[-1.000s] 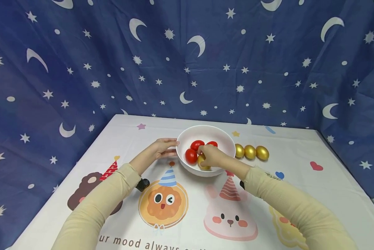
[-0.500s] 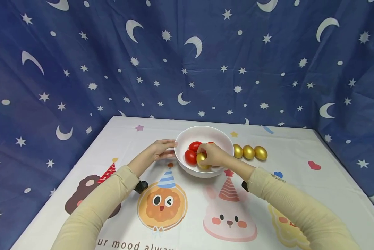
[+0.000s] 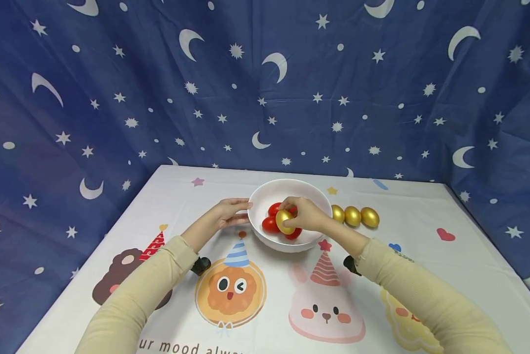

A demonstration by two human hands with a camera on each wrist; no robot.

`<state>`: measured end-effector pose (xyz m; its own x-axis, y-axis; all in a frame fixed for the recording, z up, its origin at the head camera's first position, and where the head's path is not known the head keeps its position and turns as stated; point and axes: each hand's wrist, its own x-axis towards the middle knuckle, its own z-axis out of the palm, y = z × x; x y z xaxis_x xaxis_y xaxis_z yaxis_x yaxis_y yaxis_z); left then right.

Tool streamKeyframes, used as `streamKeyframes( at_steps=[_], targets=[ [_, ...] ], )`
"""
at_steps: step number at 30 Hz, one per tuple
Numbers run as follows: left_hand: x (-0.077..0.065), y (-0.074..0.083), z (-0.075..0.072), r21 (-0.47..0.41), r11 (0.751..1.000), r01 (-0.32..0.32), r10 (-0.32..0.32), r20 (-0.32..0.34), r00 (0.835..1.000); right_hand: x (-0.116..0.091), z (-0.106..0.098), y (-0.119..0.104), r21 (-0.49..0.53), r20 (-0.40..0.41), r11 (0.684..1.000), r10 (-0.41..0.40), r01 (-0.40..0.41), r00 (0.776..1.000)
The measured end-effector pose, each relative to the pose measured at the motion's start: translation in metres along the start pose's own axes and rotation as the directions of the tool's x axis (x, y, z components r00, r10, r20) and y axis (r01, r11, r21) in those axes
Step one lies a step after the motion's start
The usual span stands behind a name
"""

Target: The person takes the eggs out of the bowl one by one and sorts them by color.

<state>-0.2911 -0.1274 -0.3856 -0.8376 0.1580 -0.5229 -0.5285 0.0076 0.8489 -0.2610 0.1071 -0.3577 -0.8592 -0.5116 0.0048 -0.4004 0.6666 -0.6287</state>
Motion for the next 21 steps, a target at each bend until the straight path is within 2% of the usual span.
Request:
streamKeyframes(
  at_steps=[6,14,21],
  targets=[
    [0.000,-0.001,0.000,-0.010,1.000,0.001,-0.001,0.006,1.000,-0.007,-0.005,-0.002,0.047,-0.023,0.999,0.026,-0.025,0.999],
    [-0.001,-0.001,0.002,0.012,1.000,0.009,-0.009,0.001,1.000,-0.020,-0.010,-0.007,0.110,-0.075,0.994,0.012,-0.003,0.997],
    [-0.001,0.000,0.001,-0.008,1.000,0.004,-0.004,0.003,1.000,-0.032,-0.020,-0.005,0.162,-0.111,0.987,0.014,0.004,0.994]
  ],
)
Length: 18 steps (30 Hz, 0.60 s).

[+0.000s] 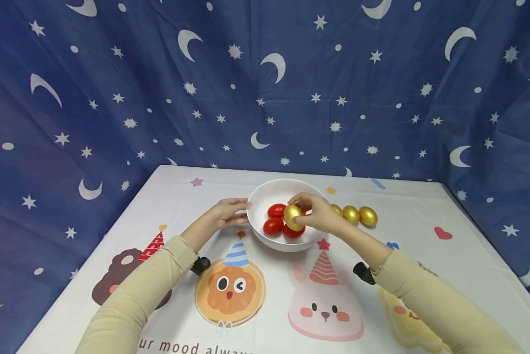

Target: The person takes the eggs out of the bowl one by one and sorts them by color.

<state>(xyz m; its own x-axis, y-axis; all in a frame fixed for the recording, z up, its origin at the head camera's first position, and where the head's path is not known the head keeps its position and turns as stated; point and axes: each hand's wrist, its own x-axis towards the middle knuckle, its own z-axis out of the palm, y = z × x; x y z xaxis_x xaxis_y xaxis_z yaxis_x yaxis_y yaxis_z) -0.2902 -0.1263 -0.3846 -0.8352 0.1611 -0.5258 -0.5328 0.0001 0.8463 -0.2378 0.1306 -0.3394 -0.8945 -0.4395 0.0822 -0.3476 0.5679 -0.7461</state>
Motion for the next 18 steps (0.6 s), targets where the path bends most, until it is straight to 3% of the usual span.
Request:
streamKeyframes(
  at_steps=[5,18],
  targets=[
    [-0.001,0.002,-0.001,0.012,1.000,-0.005,0.005,-0.009,1.000,-0.009,-0.010,0.002,0.025,-0.030,0.999,0.034,-0.033,0.999],
    [-0.002,0.000,-0.001,0.015,1.000,0.006,-0.006,0.007,1.000,-0.049,-0.033,0.013,-0.023,-0.133,0.998,0.046,-0.050,0.990]
  ],
)
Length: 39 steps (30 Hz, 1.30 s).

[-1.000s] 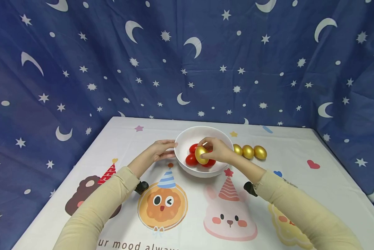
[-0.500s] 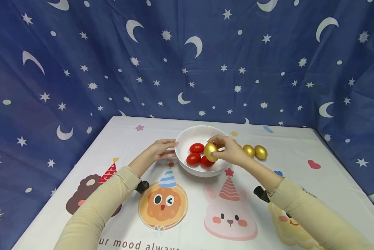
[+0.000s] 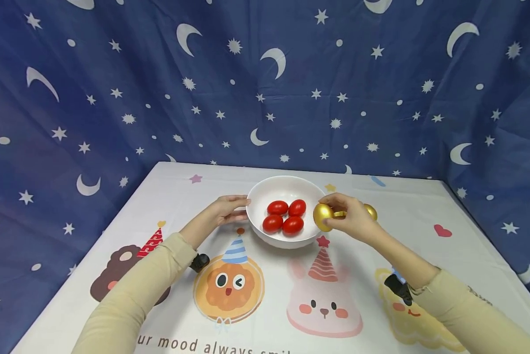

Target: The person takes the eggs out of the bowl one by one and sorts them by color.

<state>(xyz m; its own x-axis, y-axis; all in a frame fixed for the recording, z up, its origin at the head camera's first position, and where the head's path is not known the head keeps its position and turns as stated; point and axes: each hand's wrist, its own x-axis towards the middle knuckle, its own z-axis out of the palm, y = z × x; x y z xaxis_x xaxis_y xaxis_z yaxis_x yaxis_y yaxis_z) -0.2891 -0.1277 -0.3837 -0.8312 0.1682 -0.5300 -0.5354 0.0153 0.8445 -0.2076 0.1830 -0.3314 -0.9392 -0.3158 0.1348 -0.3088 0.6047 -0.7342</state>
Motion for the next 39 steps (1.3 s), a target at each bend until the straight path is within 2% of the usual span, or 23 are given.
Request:
streamKeyframes(
  at_steps=[7,13,18,28,34,39],
  targets=[
    [0.001,0.002,0.000,0.018,1.000,-0.006,0.006,0.004,1.000,-0.015,-0.020,0.019,-0.071,-0.038,0.997,-0.015,0.012,0.999],
    [0.001,0.003,-0.005,0.032,0.999,-0.010,0.011,-0.018,1.000,-0.022,-0.038,0.039,-0.129,-0.089,0.991,0.034,-0.045,0.995],
    [0.002,0.005,-0.002,0.048,0.999,-0.001,0.002,-0.020,1.000,-0.024,-0.047,0.052,-0.176,-0.109,0.983,0.037,-0.056,0.993],
    [0.004,0.000,0.000,0.053,0.999,0.002,-0.002,-0.004,1.000,-0.020,-0.059,0.087,-0.235,-0.132,0.963,0.105,-0.134,0.986],
    [0.004,-0.002,-0.003,0.054,0.998,-0.007,0.008,-0.019,1.000,-0.013,-0.060,0.095,-0.243,-0.125,0.962,0.099,-0.128,0.987],
    [0.003,0.000,-0.002,0.058,0.998,-0.015,0.015,-0.003,1.000,-0.006,-0.067,0.102,-0.269,-0.120,0.951,0.121,-0.150,0.985]
  ],
)
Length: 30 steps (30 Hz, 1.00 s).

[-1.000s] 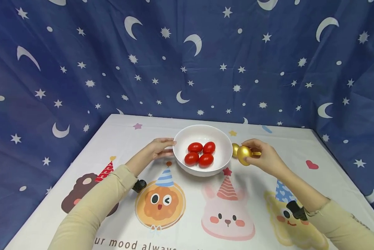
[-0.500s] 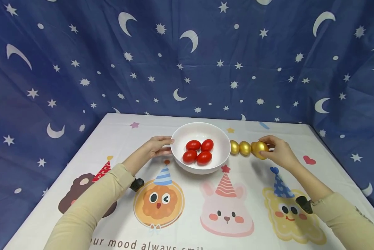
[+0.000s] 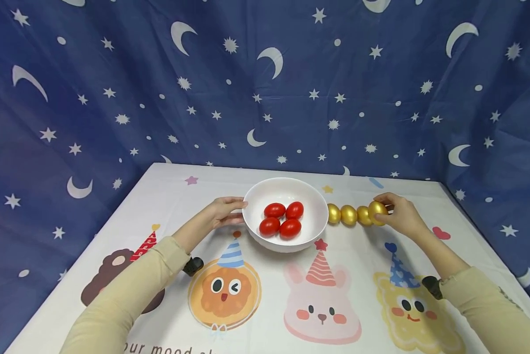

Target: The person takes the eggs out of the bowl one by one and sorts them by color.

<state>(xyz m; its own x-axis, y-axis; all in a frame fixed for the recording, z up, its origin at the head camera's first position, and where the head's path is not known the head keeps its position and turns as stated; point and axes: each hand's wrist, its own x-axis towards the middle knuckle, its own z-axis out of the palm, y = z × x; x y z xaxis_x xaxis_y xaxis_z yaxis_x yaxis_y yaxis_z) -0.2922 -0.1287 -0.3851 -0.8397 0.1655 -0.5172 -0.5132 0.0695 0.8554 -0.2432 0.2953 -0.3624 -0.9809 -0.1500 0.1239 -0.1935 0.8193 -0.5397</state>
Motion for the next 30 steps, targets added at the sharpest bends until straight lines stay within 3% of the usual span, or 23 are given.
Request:
streamKeyframes(
  at_steps=[15,25,30],
  targets=[
    [0.001,0.000,0.000,-0.011,1.000,0.013,-0.013,-0.002,1.000,0.020,-0.010,0.026,-0.061,0.072,0.997,0.051,-0.047,0.996],
    [0.000,0.002,0.001,-0.007,1.000,0.013,-0.013,0.004,1.000,0.026,-0.009,0.040,-0.099,0.147,0.989,0.121,-0.107,0.982],
    [0.001,0.002,0.001,-0.008,1.000,0.012,-0.012,0.002,1.000,0.028,-0.006,0.044,-0.108,0.169,0.989,0.114,-0.097,0.979]
  ],
)
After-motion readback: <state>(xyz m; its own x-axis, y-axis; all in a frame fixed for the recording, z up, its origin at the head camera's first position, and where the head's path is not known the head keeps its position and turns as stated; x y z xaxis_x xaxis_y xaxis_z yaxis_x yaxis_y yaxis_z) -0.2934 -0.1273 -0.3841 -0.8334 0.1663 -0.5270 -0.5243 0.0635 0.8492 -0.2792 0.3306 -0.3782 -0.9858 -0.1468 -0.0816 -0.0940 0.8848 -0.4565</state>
